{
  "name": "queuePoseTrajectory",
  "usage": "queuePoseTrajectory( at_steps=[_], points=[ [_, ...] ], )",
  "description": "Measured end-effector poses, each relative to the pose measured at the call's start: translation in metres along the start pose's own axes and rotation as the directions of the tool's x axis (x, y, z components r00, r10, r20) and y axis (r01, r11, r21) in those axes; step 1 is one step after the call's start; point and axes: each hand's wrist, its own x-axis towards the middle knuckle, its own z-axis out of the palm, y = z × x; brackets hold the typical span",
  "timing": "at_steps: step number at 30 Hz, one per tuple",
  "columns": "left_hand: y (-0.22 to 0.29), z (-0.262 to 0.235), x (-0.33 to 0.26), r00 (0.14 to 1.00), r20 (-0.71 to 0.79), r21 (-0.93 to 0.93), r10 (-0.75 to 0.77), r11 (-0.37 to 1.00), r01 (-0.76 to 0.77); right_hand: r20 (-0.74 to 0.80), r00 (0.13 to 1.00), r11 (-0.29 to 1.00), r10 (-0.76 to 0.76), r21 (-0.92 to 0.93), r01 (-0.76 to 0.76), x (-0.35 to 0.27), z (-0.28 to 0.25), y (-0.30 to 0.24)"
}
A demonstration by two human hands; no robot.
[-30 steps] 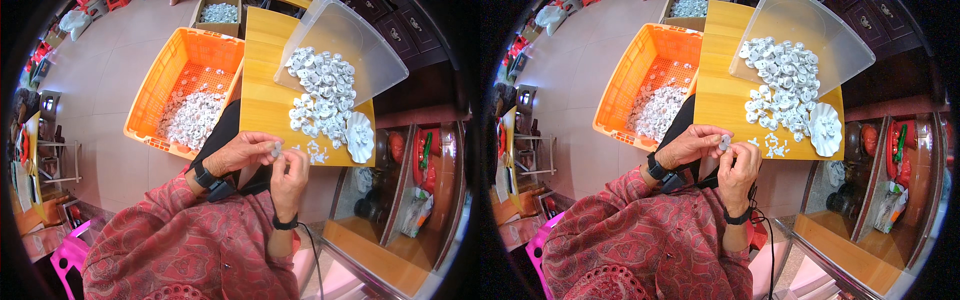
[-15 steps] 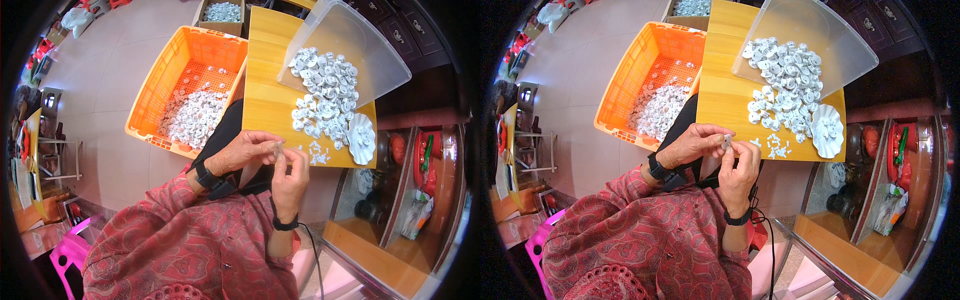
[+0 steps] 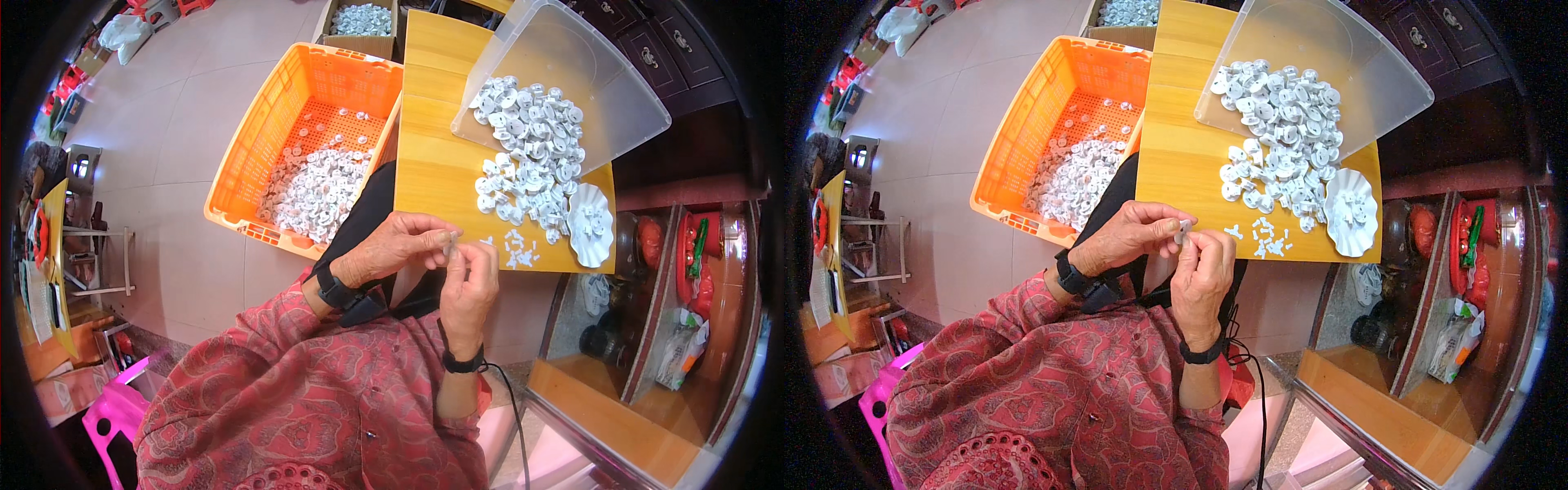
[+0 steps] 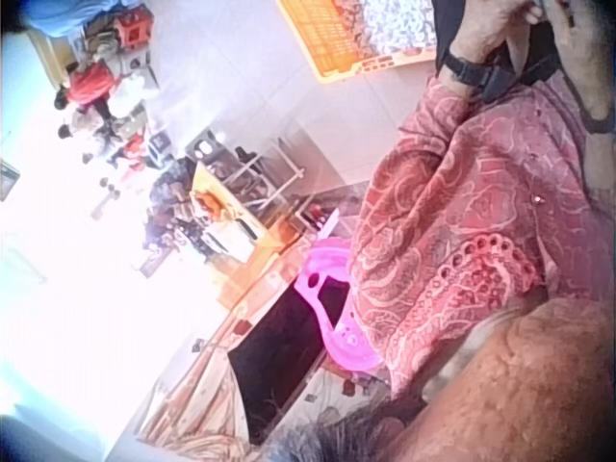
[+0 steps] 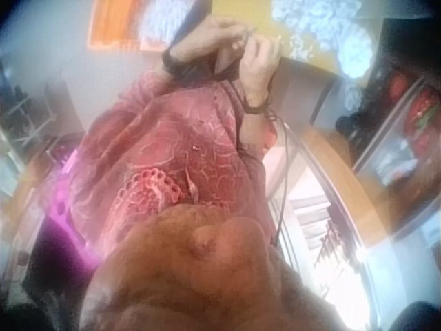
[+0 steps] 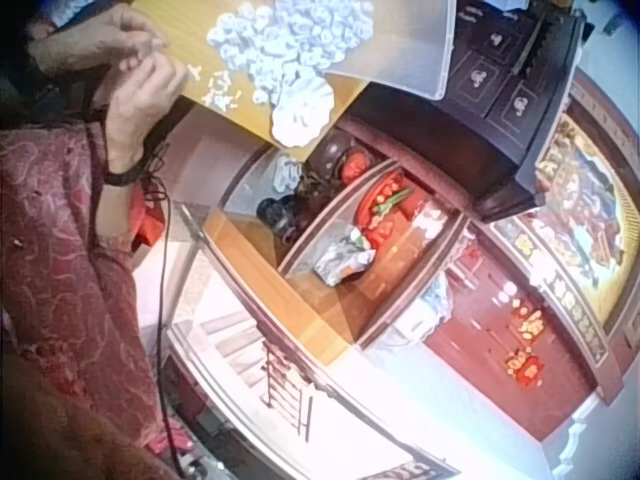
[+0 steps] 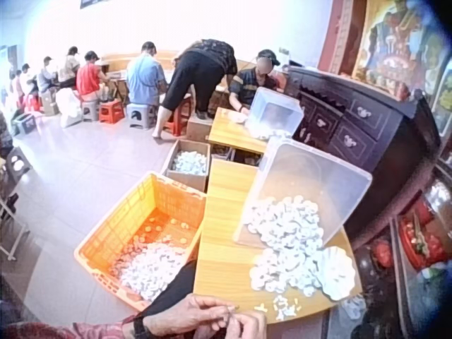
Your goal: The recorder is manually assembling small white plastic components by joining two parts together.
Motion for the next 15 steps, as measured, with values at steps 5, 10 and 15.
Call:
queuePoseTrajectory(
  at_steps=[5, 10, 15],
  points=[
    [0.013, -0.004, -0.005, 0.996, -0.084, -0.044, 0.001, 0.999, -0.005, -0.039, 0.995, 0.992, 0.087, 0.091, -0.083, -0.004, -0.007, 0.006],
    [0.03, -0.041, -0.009, 0.907, -0.387, -0.008, 0.165, 0.983, -0.182, -0.018, 0.99, 0.985, 0.14, -0.102, -0.141, -0.022, -0.014, 0.04],
    [0.027, -0.107, -0.024, 0.709, -0.684, 0.17, 0.171, 0.983, -0.073, -0.052, 0.995, 0.952, 0.085, -0.292, -0.097, -0.027, -0.018, 0.059]
  ],
)
